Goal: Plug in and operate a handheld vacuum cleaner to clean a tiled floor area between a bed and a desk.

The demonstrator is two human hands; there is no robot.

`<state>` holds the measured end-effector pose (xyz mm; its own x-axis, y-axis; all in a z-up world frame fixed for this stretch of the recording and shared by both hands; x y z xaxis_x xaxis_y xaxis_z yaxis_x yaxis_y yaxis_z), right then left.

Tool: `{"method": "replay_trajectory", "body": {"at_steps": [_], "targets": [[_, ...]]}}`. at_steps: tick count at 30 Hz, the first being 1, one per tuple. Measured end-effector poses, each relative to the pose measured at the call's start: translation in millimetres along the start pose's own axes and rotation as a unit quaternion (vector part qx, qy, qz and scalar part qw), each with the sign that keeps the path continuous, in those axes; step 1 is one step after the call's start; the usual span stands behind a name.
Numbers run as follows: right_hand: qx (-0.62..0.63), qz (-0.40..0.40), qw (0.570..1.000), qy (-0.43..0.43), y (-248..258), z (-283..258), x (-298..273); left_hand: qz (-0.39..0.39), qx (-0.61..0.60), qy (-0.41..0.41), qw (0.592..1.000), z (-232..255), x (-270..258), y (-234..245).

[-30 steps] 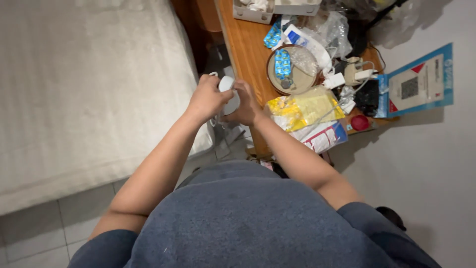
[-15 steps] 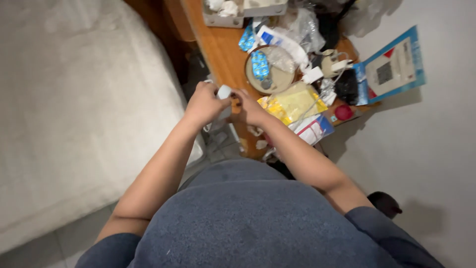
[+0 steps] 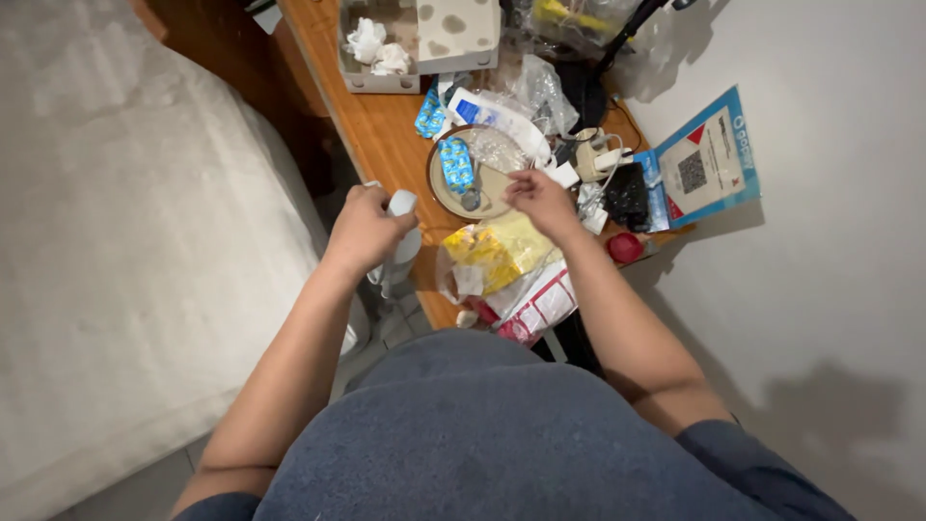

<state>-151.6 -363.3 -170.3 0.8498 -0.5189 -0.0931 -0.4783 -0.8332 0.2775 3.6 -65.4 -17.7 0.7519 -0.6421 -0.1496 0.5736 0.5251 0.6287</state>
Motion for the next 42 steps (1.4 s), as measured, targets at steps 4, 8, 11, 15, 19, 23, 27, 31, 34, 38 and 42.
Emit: {"method": "replay_trajectory", "body": {"at_steps": [4,8,11,15,19,23,27,31,34,38,42], "targets": [[-0.004,0.050,0.997,-0.053,54,10,27,0.005,-0.006,0.023,1.000,10,6,-5],[-0.173,0.263,0.949,0.021,132,65,54,0.011,-0.002,0.060,0.998,12,2,-6],[-0.282,0.320,0.903,0.050,175,64,63,0.026,-0.004,0.071,0.997,3,7,-10],[-0.321,0.282,0.899,0.095,200,54,82,0.000,0.027,0.125,0.992,-1,5,-8],[-0.371,0.185,0.906,0.084,195,21,101,0.048,-0.008,0.115,0.992,-7,1,-9],[-0.469,0.023,0.883,0.022,187,32,131,0.055,0.013,0.095,0.994,-5,-1,-8],[-0.478,-0.032,0.878,-0.008,194,53,151,0.052,0.022,0.099,0.994,-11,-7,-9],[-0.402,0.004,0.916,0.002,228,60,152,0.056,0.015,0.091,0.994,-18,-11,-12],[-0.434,0.007,0.901,-0.023,238,56,136,0.057,0.014,0.100,0.993,-22,-12,-16],[-0.458,0.079,0.874,-0.142,217,34,75,0.057,0.008,0.095,0.994,-25,-8,-16],[-0.315,0.259,0.909,-0.088,206,33,42,0.056,0.013,0.089,0.994,-26,-7,-14]]}}
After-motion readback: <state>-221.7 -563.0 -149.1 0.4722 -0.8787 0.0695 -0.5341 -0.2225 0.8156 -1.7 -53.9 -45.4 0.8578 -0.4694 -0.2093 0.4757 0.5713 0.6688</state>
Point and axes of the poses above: each hand's wrist, its own x-axis towards the middle knuckle, its own y-axis out of the back of the hand, z = x × y, the point moved 3 cm from there along x, towards the middle knuckle, and after that the axes turned 3 degrees about y, right-handed, at the moved point
